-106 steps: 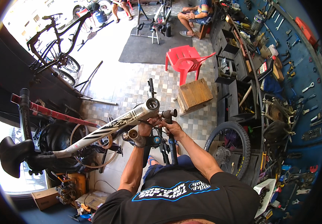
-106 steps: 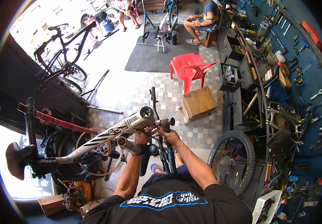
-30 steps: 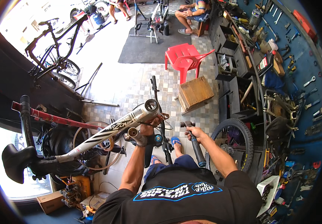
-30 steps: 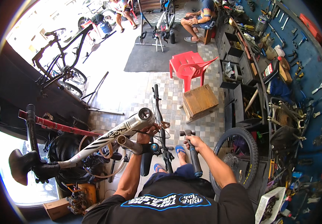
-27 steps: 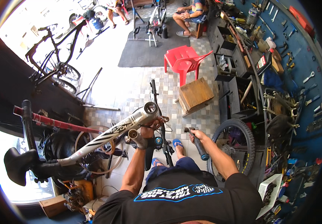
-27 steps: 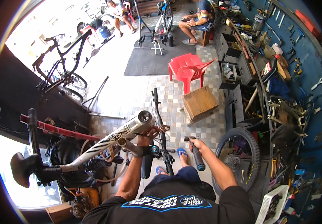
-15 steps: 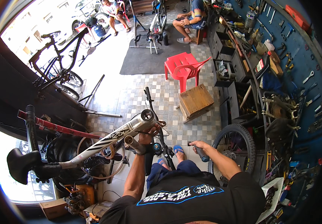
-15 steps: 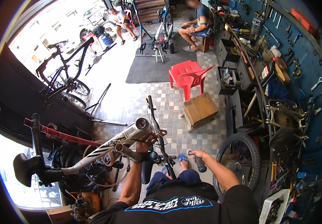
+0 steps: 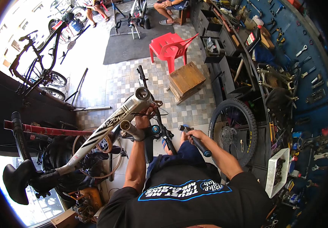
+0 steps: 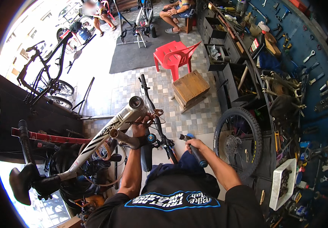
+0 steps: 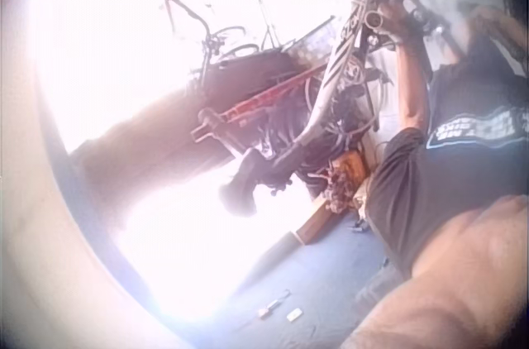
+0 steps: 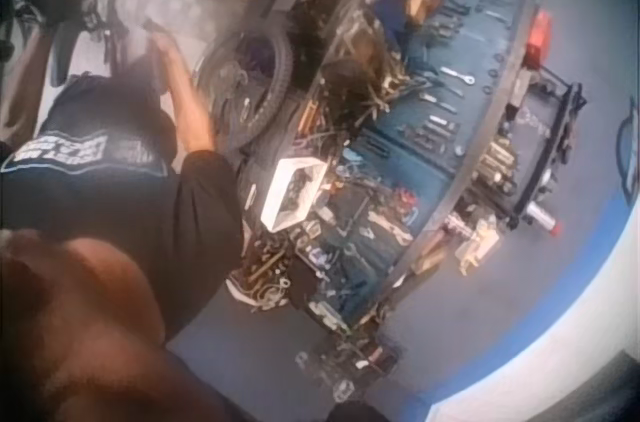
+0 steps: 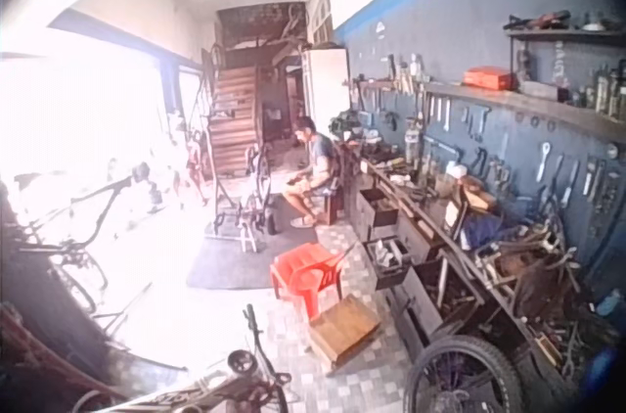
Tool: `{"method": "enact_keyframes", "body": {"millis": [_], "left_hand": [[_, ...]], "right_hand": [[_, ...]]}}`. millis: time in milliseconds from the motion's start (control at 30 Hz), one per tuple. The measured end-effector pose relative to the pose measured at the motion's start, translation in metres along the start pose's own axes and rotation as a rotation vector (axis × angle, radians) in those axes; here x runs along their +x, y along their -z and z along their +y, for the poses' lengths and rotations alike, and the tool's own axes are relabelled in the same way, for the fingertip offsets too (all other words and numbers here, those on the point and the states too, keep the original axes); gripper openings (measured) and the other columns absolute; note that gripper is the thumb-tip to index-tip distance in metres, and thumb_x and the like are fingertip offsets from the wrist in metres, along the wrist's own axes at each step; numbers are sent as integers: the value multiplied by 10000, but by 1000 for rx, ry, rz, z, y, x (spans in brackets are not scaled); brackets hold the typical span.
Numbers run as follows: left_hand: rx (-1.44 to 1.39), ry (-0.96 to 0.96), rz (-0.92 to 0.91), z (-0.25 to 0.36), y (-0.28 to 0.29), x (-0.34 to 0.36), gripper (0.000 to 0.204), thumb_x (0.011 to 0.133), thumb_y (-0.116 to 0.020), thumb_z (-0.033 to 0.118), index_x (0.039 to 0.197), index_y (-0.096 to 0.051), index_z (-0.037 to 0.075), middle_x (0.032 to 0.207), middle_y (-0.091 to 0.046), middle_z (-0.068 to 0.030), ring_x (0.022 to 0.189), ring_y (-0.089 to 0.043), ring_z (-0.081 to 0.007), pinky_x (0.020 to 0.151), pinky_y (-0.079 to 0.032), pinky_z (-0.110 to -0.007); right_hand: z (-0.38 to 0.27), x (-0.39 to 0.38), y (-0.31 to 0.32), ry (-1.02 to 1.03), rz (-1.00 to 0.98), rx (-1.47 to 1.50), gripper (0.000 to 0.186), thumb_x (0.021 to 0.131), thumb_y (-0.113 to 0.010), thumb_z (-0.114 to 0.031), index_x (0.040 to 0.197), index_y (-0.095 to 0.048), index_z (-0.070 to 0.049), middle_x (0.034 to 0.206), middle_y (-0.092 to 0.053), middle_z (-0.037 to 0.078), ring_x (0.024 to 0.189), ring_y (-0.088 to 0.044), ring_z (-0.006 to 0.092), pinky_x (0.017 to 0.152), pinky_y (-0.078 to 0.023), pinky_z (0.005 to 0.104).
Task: The person uses a hammer to tap a component on the bicycle handlebar stem. They repeatedly strike the area while holding the handlebar with the other hand.
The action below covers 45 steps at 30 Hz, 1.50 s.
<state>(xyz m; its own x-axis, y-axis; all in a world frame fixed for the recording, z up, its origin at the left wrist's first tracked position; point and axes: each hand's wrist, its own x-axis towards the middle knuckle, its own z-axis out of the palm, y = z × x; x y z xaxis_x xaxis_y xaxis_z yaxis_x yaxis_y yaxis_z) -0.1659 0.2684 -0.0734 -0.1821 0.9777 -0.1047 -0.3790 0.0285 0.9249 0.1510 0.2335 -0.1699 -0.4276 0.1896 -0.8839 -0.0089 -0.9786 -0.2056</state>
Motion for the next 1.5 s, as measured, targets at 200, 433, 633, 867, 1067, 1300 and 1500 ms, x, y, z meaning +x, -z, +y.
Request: {"method": "enact_keyframes", "body": {"millis": [200,433,633,867,1067,1300,1500], "left_hand": [[87,-24,-9,5,11,-2,153,983,-613,96,1076,-673,-10,991,-703,-88,964,-688,-214,852,-575,-354],[100,-28,14,5,9,0,171,977,-613,70,1081,-676,-50,1043,-709,-125,965,-700,-227,863,-585,-362],[-10,-40,-23,1,7,2,189,976,-629,72,1116,-654,-53,1035,-698,-114,955,-673,-194,857,-567,-319],[-32,-68,-18,2,7,-1,209,972,-612,47,1128,-640,-89,1014,-702,-138,966,-692,-247,888,-584,-361],[-40,-79,-10,2,5,0,174,960,-631,48,1096,-654,-58,987,-701,-112,965,-689,-234,881,-587,-369],[20,-68,30,-2,5,-1,177,953,-663,89,1088,-683,-24,972,-713,-91,925,-688,-193,856,-585,-342],[20,-88,-4,-8,13,-2,184,957,-639,57,1097,-675,-57,985,-718,-99,930,-689,-210,868,-577,-354]], "right_hand": [[7,-12,-50,22,-219,170,288,927,-634,-265,727,-487,-119,603,-490,-20,479,-496,83,426,-424,236],[-24,-28,-108,116,-404,266,190,990,-546,-257,865,-470,-135,668,-489,-23,485,-487,80,410,-416,239],[-29,-36,-118,138,-584,255,210,1029,-468,-191,1233,-445,-236,698,-488,-29,488,-499,66,387,-421,224],[-17,-14,-105,37,-456,294,79,1007,-501,-201,1039,-430,-189,684,-491,-31,481,-489,66,387,-411,222],[-13,1,-109,38,-436,277,108,992,-508,-180,1030,-407,-174,670,-506,-26,480,-497,72,387,-419,228],[-14,-7,-111,144,-494,224,130,996,-517,-181,1074,-412,-181,669,-507,-7,479,-506,88,384,-432,238],[-4,-1,-96,50,-420,221,157,983,-555,-191,1036,-408,-182,665,-494,-17,477,-498,83,383,-423,240]]}}
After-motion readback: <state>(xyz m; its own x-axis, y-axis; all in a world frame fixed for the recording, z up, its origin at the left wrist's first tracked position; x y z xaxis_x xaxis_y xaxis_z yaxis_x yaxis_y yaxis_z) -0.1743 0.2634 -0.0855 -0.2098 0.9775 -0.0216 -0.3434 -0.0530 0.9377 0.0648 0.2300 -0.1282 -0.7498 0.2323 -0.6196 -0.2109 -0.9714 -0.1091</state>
